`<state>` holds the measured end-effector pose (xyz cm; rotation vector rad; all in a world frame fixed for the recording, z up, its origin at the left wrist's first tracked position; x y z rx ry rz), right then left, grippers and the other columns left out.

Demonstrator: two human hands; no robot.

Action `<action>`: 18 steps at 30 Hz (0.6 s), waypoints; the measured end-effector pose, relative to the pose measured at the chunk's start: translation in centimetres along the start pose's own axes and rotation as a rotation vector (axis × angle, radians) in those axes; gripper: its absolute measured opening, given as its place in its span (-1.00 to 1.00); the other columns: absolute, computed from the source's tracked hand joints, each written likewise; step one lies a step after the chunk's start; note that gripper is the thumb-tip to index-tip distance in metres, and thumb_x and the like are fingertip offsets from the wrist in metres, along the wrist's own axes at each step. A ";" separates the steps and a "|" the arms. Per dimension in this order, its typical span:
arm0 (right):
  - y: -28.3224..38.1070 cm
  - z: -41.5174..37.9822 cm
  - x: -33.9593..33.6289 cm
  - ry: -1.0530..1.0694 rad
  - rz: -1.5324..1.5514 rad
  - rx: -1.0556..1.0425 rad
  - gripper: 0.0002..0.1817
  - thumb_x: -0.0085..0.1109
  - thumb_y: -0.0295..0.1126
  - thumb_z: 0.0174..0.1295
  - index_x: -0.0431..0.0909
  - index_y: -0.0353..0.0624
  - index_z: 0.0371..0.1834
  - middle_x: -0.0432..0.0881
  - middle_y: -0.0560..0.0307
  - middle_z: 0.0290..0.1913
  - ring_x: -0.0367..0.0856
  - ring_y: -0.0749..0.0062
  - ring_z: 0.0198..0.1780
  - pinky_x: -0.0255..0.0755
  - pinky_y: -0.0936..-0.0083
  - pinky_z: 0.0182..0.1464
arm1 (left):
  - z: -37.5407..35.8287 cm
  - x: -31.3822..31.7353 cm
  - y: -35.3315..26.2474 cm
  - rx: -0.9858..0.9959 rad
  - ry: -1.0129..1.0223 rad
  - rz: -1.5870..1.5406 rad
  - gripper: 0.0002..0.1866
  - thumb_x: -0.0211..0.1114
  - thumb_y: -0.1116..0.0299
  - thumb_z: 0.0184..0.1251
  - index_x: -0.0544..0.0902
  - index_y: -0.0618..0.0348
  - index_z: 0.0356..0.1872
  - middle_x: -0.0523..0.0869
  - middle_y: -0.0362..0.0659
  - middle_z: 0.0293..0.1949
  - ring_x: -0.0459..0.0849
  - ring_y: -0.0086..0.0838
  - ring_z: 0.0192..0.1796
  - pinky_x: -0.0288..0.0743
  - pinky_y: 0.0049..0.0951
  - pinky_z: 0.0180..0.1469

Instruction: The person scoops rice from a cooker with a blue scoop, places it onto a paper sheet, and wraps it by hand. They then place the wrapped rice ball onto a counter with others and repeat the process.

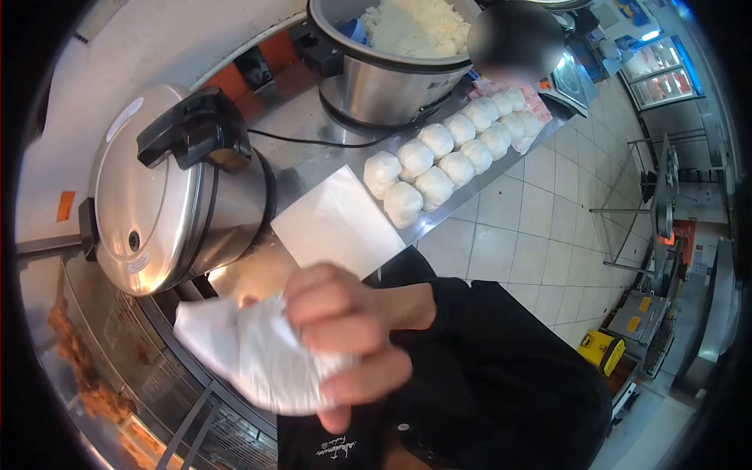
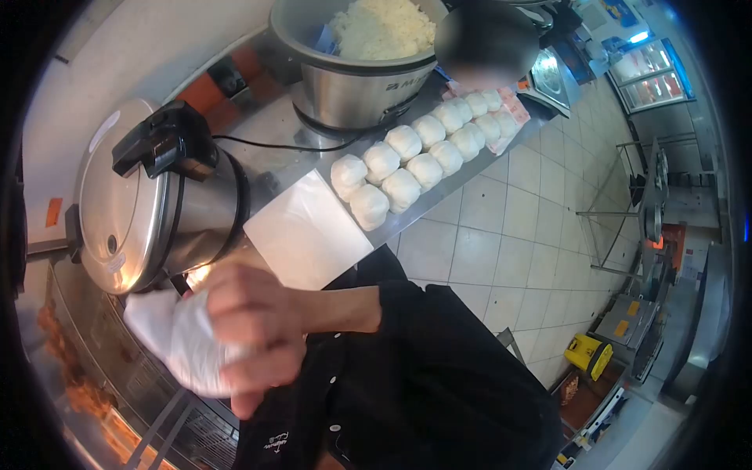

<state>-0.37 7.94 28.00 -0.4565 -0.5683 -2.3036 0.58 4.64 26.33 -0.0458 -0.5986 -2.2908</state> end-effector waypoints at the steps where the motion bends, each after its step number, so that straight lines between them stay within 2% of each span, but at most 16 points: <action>1: 0.1 0.6 1.3 -0.108 0.060 -0.147 -0.59 0.27 0.09 0.45 0.51 -0.04 -0.11 0.50 0.06 -0.28 0.52 0.24 -0.41 0.47 0.30 -0.41 | 2.2 -0.7 -0.2 -0.089 0.004 -0.165 -0.61 0.39 0.23 0.43 0.49 0.02 0.18 0.47 -0.23 -0.07 0.52 -0.43 -0.12 0.49 -0.32 0.03; 2: 0.5 1.0 1.0 -0.106 0.054 -0.166 -0.59 0.27 0.09 0.45 0.51 -0.04 -0.11 0.50 0.06 -0.28 0.52 0.24 -0.41 0.47 0.30 -0.41 | 3.8 -1.3 -0.1 -0.140 -0.021 -0.158 -0.62 0.46 0.27 0.39 0.51 -0.05 0.14 0.48 -0.29 -0.16 0.52 -0.44 -0.20 0.50 -0.34 -0.02; 3: 1.2 1.5 0.5 -0.002 0.083 -0.139 -0.60 0.27 0.09 0.46 0.49 0.01 -0.04 0.48 0.07 -0.26 0.51 0.26 -0.37 0.46 0.31 -0.36 | 4.7 -1.9 0.1 -0.179 -0.044 -0.139 -0.61 0.52 0.32 0.35 0.53 -0.13 0.10 0.48 -0.34 -0.24 0.52 -0.45 -0.28 0.51 -0.36 -0.07; 6: 2.6 2.7 -0.7 0.301 0.157 -0.042 -0.58 0.26 0.07 0.47 0.43 0.13 0.18 0.43 0.11 -0.19 0.47 0.30 -0.25 0.43 0.32 -0.20 | 5.0 -2.4 -0.1 -0.203 -0.065 -0.082 -0.63 0.52 0.30 0.36 0.53 -0.16 0.08 0.46 -0.33 -0.26 0.52 -0.40 -0.26 0.51 -0.33 -0.04; 9: 1.7 1.6 -1.7 0.269 0.141 -0.008 -0.57 0.29 0.06 0.41 0.49 0.03 0.11 0.47 0.08 -0.20 0.50 0.25 -0.28 0.47 0.28 -0.23 | 3.1 -1.5 -1.0 -0.198 -0.093 0.034 -0.65 0.51 0.27 0.38 0.53 -0.22 0.05 0.43 -0.30 -0.30 0.51 -0.31 -0.23 0.51 -0.29 0.01; 10: 1.2 0.8 -2.1 0.252 0.139 0.016 -0.56 0.30 0.05 0.39 0.52 -0.02 0.08 0.49 0.06 -0.21 0.52 0.23 -0.30 0.48 0.25 -0.25 | -1.2 0.4 -1.3 -0.045 -0.169 0.055 -0.60 0.52 0.20 0.34 0.46 -0.05 0.02 0.46 -0.27 -0.29 0.51 -0.34 -0.24 0.55 -0.22 0.00; 11: 0.7 0.0 -2.5 0.234 0.137 0.043 -0.55 0.32 0.04 0.36 0.55 -0.07 0.05 0.51 0.04 -0.22 0.54 0.21 -0.32 0.50 0.23 -0.26 | -1.2 -0.3 -1.6 -0.047 -0.175 0.051 -0.60 0.52 0.20 0.34 0.46 -0.05 0.02 0.46 -0.27 -0.29 0.51 -0.34 -0.24 0.55 -0.22 0.00; 13: -0.1 -1.4 -3.5 0.197 0.129 0.096 -0.52 0.34 0.03 0.31 0.61 -0.17 -0.01 0.55 0.01 -0.23 0.58 0.16 -0.35 0.54 0.18 -0.30 | -2.8 -1.7 -1.7 -0.678 0.037 -0.906 -0.50 0.48 0.04 0.30 0.47 0.06 0.06 0.53 -0.17 -0.24 0.59 -0.30 -0.19 0.52 -0.18 0.12; 15: -0.4 -1.6 -4.9 0.205 0.067 0.155 -0.53 0.32 -0.01 0.31 0.61 -0.20 0.03 0.55 -0.02 -0.22 0.58 0.12 -0.35 0.55 0.25 -0.25 | -3.3 -2.9 -2.1 -1.275 0.311 -1.868 -0.36 0.44 -0.13 0.25 0.47 0.18 0.09 0.60 -0.08 -0.20 0.66 -0.25 -0.14 0.50 -0.14 0.25; 16: -0.5 -1.5 -5.6 0.216 -0.051 0.272 -0.53 0.31 -0.03 0.30 0.61 -0.20 0.04 0.57 -0.04 -0.21 0.59 0.09 -0.33 0.55 0.28 -0.20 | -3.4 -3.3 -2.6 -1.560 0.482 -2.346 -0.28 0.42 -0.21 0.23 0.47 0.23 0.11 0.63 -0.04 -0.17 0.70 -0.23 -0.11 0.49 -0.12 0.31; 17: -0.8 -1.3 -6.4 0.226 -0.168 0.391 -0.54 0.30 -0.04 0.30 0.62 -0.20 0.04 0.58 -0.05 -0.20 0.59 0.07 -0.31 0.55 0.31 -0.16 | -5.0 1.0 -0.2 -0.910 1.146 -2.704 -0.20 0.45 -0.19 0.25 0.47 0.29 0.25 0.67 0.07 0.05 0.68 -0.20 0.16 0.36 -0.09 0.46; 18: -1.3 -0.7 -7.3 0.246 -0.223 0.422 -0.64 0.28 -0.15 0.29 0.65 -0.20 -0.02 0.61 -0.01 -0.23 0.62 0.06 -0.27 0.54 0.34 -0.05 | -6.0 1.4 -0.8 -0.849 1.262 -2.831 -0.21 0.44 -0.14 0.30 0.46 0.31 0.30 0.64 0.09 0.14 0.63 -0.22 0.25 0.33 -0.11 0.47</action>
Point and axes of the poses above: each hand's wrist, its own z-axis towards the middle knuckle, its own x-axis out of the palm, y = z × x, the point moved 1 cm from there along z, towards the middle knuckle
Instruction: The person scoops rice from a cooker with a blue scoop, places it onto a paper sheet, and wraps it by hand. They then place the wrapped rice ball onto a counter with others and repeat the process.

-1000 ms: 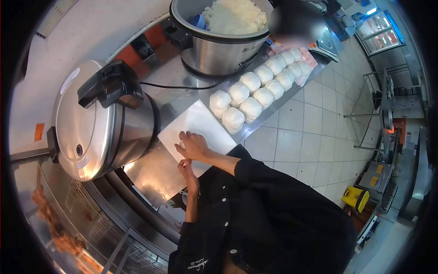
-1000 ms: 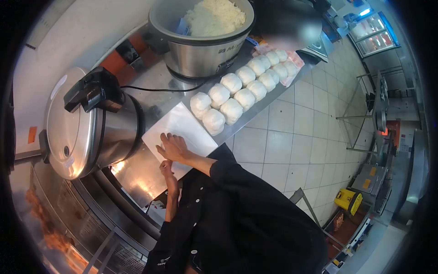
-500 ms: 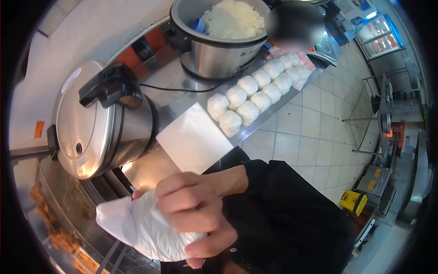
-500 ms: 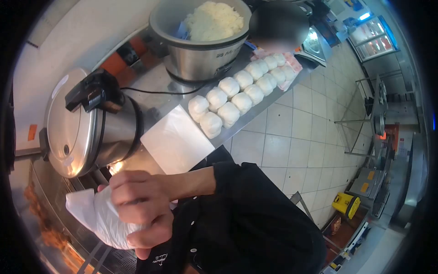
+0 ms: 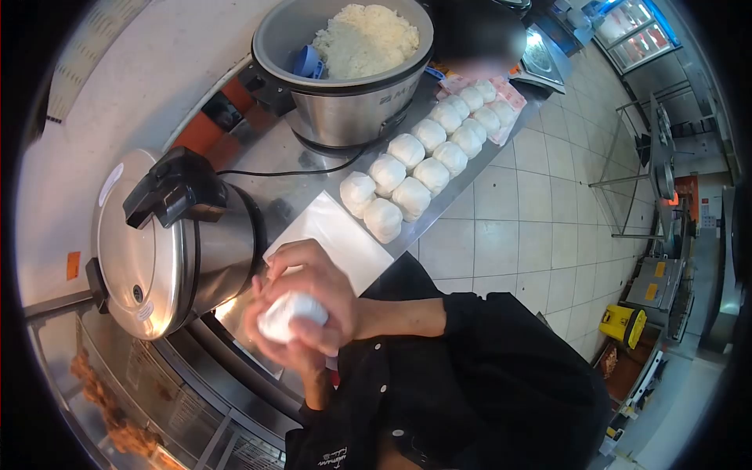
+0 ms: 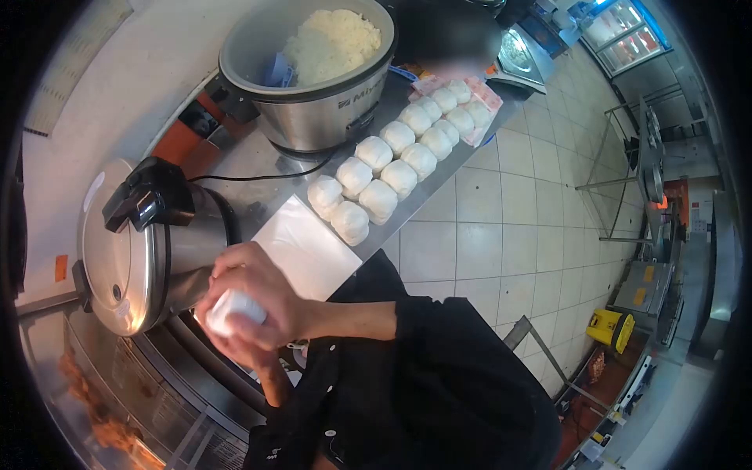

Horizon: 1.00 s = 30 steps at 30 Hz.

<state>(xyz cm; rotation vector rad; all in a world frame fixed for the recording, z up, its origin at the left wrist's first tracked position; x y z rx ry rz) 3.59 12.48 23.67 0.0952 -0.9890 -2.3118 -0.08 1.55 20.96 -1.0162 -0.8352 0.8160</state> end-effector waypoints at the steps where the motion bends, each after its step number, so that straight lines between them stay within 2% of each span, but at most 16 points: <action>1: -0.1 0.0 -1.2 -0.001 0.001 0.004 -0.64 0.28 -0.15 0.29 0.65 -0.20 -0.02 0.61 -0.01 -0.23 0.62 0.06 -0.27 0.54 0.34 -0.05 | -0.3 -0.2 1.4 -0.072 0.109 -0.089 -0.22 0.42 -0.10 0.36 0.44 0.33 0.35 0.61 0.10 0.23 0.57 -0.24 0.33 0.31 -0.12 0.49; 3: -1.5 -0.9 -3.7 0.160 -0.079 0.451 -0.73 0.16 -0.25 0.40 0.65 -0.26 -0.10 0.65 0.00 -0.20 0.65 0.26 -0.15 0.51 0.43 0.01 | -0.6 0.6 3.5 -0.257 0.197 -0.028 -0.44 0.32 0.16 0.52 0.47 0.36 0.34 0.62 -0.01 0.22 0.58 -0.35 0.28 0.41 -0.32 0.36; 4: -2.9 -1.3 -4.8 0.130 -0.108 0.556 -0.75 0.16 -0.29 0.40 0.65 -0.27 -0.11 0.67 0.06 -0.22 0.65 0.34 -0.14 0.51 0.45 0.00 | -0.5 1.7 3.9 -0.288 0.294 -0.011 -0.39 0.33 0.12 0.53 0.45 0.32 0.41 0.59 0.00 0.30 0.53 -0.34 0.36 0.33 -0.28 0.44; 7: -8.4 -3.0 -10.3 0.047 -0.068 0.920 -0.74 0.18 -0.27 0.41 0.64 -0.28 -0.13 0.73 0.14 -0.17 0.64 0.52 -0.12 0.50 0.50 -0.03 | -0.1 4.2 5.4 -0.235 0.539 0.442 -0.43 0.22 0.14 0.62 0.45 0.27 0.47 0.56 -0.03 0.41 0.47 -0.26 0.44 0.17 -0.24 0.55; 9: -10.3 -2.5 -15.7 -0.161 -0.125 1.147 -0.69 0.21 -0.16 0.43 0.73 -0.19 -0.10 0.74 0.15 -0.12 0.70 0.45 -0.17 0.56 0.45 -0.12 | 0.0 5.8 6.0 -0.182 0.529 0.524 -0.45 0.24 0.17 0.60 0.48 0.25 0.46 0.57 -0.02 0.39 0.47 -0.23 0.44 0.18 -0.21 0.53; 11: -11.6 -1.1 -21.9 -0.417 -0.111 1.224 -0.65 0.11 -0.13 0.48 0.74 -0.17 -0.06 0.73 0.15 -0.13 0.70 0.45 -0.15 0.59 0.41 -0.11 | 0.2 6.4 7.0 -0.127 0.523 0.595 -0.47 0.26 0.19 0.58 0.50 0.23 0.44 0.58 -0.01 0.38 0.47 -0.19 0.44 0.19 -0.18 0.52; 12: -11.7 0.2 -25.3 -0.479 -0.143 1.190 -0.60 0.11 -0.10 0.46 0.73 -0.22 -0.03 0.73 0.14 -0.13 0.70 0.45 -0.15 0.60 0.38 -0.12 | 0.5 5.7 8.0 -0.314 0.498 0.476 -0.49 0.24 0.20 0.60 0.50 0.23 0.43 0.57 -0.01 0.38 0.49 -0.20 0.43 0.23 -0.18 0.51; 13: -12.4 1.1 -29.4 -0.476 -0.219 1.160 -0.57 0.13 -0.07 0.44 0.73 -0.24 -0.01 0.73 0.13 -0.13 0.70 0.43 -0.14 0.58 0.39 -0.11 | 0.6 4.9 8.9 -0.501 0.471 0.355 -0.51 0.21 0.20 0.62 0.50 0.22 0.43 0.57 -0.01 0.39 0.50 -0.21 0.42 0.27 -0.18 0.49; 14: -13.7 1.8 -34.0 -0.454 -0.391 1.082 -0.56 0.15 -0.06 0.43 0.72 -0.25 -0.01 0.73 0.12 -0.13 0.70 0.43 -0.14 0.57 0.41 -0.09 | 0.6 4.4 9.6 -0.552 0.436 0.303 -0.55 0.15 0.21 0.67 0.53 0.24 0.39 0.60 -0.01 0.36 0.56 -0.23 0.36 0.36 -0.22 0.44; 15: -15.1 2.9 -38.1 -0.426 -0.558 0.998 -0.55 0.16 -0.05 0.42 0.72 -0.26 -0.01 0.73 0.10 -0.14 0.70 0.42 -0.13 0.56 0.43 -0.07 | 0.7 3.8 10.3 -0.558 0.438 0.302 -0.55 0.15 0.21 0.67 0.53 0.24 0.39 0.60 -0.01 0.36 0.56 -0.23 0.36 0.36 -0.22 0.44; 18: -18.5 6.3 -46.3 -0.324 -0.768 1.074 -0.51 0.17 -0.03 0.41 0.70 -0.31 0.01 0.75 -0.02 -0.10 0.72 0.35 -0.08 0.55 0.41 -0.01 | 0.7 2.1 12.0 -0.589 0.363 0.396 -0.56 0.13 0.17 0.69 0.58 0.28 0.34 0.67 -0.03 0.26 0.63 -0.26 0.27 0.40 -0.26 0.39; 20: -23.1 5.2 -51.2 -0.135 -0.908 1.078 -0.46 0.18 0.01 0.41 0.67 -0.35 0.06 0.76 -0.23 -0.02 0.75 0.13 0.03 0.54 0.30 0.10 | 0.7 1.7 12.7 -0.619 0.317 0.426 -0.57 0.13 0.20 0.69 0.58 0.35 0.30 0.68 -0.01 0.23 0.64 -0.24 0.26 0.43 -0.27 0.39; 21: -25.1 4.7 -52.9 -0.129 -0.907 1.082 -0.46 0.18 0.01 0.41 0.67 -0.35 0.06 0.76 -0.23 -0.02 0.75 0.13 0.03 0.54 0.30 0.10 | 0.6 1.6 12.9 -0.624 0.312 0.428 -0.57 0.13 0.20 0.69 0.58 0.35 0.30 0.68 -0.01 0.23 0.64 -0.24 0.26 0.43 -0.27 0.39; 23: -27.8 3.9 -54.7 0.035 -0.963 1.102 -0.39 0.18 0.06 0.40 0.63 -0.36 0.13 0.74 -0.37 0.05 0.72 -0.08 0.14 0.52 0.21 0.21 | 0.3 1.1 13.2 -0.657 0.291 0.496 -0.57 0.13 0.19 0.69 0.59 0.36 0.29 0.69 -0.01 0.21 0.65 -0.23 0.25 0.44 -0.27 0.38; 26: -29.2 2.8 -54.7 0.051 -1.018 1.163 -0.34 0.19 0.10 0.38 0.58 -0.32 0.22 0.72 -0.41 0.08 0.70 -0.17 0.20 0.49 0.16 0.28 | -0.7 0.2 13.9 -0.636 0.290 0.561 -0.58 0.15 0.20 0.68 0.59 0.35 0.29 0.69 0.01 0.21 0.66 -0.23 0.24 0.44 -0.26 0.38; 30: -28.0 2.9 -52.4 0.053 -1.146 1.229 -0.33 0.20 0.13 0.37 0.57 -0.24 0.27 0.67 -0.40 0.22 0.65 -0.17 0.30 0.45 0.11 0.35 | -1.7 -1.0 14.9 -0.592 0.306 0.613 -0.58 0.19 0.21 0.66 0.59 0.31 0.31 0.68 0.02 0.24 0.64 -0.22 0.29 0.42 -0.25 0.42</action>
Point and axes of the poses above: each hand's wrist, its own z-axis towards the middle knuckle, its own x-axis out of the palm, y = z × x, the point moved 1 cm from there along z, towards the middle knuckle
